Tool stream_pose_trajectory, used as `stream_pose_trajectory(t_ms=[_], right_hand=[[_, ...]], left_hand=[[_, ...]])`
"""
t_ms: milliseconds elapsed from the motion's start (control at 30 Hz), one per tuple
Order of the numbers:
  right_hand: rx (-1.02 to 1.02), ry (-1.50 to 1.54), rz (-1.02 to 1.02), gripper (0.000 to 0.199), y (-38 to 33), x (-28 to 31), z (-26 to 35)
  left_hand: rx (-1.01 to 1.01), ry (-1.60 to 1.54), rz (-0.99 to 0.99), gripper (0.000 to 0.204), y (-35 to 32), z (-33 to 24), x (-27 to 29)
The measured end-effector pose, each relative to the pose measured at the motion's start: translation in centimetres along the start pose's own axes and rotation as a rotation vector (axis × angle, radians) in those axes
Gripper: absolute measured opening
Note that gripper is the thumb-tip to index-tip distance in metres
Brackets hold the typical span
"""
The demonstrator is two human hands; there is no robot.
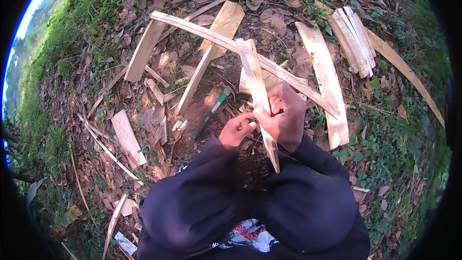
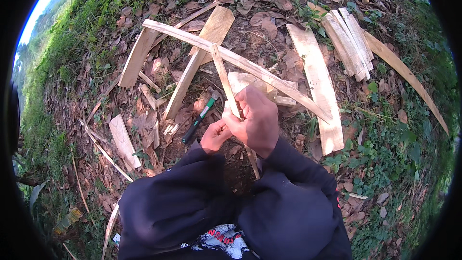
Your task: The person is assembling a wooden structure using a hammer and nails. They are hammering nails into wooden planks to secure them together.
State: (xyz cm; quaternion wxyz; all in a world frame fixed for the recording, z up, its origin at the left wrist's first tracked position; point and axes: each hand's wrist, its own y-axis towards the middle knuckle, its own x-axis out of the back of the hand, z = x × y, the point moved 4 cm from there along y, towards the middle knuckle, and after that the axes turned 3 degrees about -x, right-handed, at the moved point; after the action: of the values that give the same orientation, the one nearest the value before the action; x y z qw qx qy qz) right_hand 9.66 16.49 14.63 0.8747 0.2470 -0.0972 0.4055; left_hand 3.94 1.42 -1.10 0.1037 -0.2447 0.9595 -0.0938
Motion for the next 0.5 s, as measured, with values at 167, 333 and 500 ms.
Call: stream_pose_trajectory(t_ms=[167,333,500], right_hand=[[-0.003,-0.017,0.009,0.023,-0.8,-1.0,0.1],[-0.036,0.017,-0.008,0.028,-0.7,-1.0,0.4],[-0.019,-0.001,-0.002,0.023,-0.6,-0.8,-0.1]], left_hand=[[-0.002,-0.054,0.077,0.037,-0.3,-0.5,-0.5],[0.049,-0.086,0.097,0.038,-1.0,-2.1,-0.7],[0.046,-0.119,0.118,0.037,-0.8,-1.9,-1.0]])
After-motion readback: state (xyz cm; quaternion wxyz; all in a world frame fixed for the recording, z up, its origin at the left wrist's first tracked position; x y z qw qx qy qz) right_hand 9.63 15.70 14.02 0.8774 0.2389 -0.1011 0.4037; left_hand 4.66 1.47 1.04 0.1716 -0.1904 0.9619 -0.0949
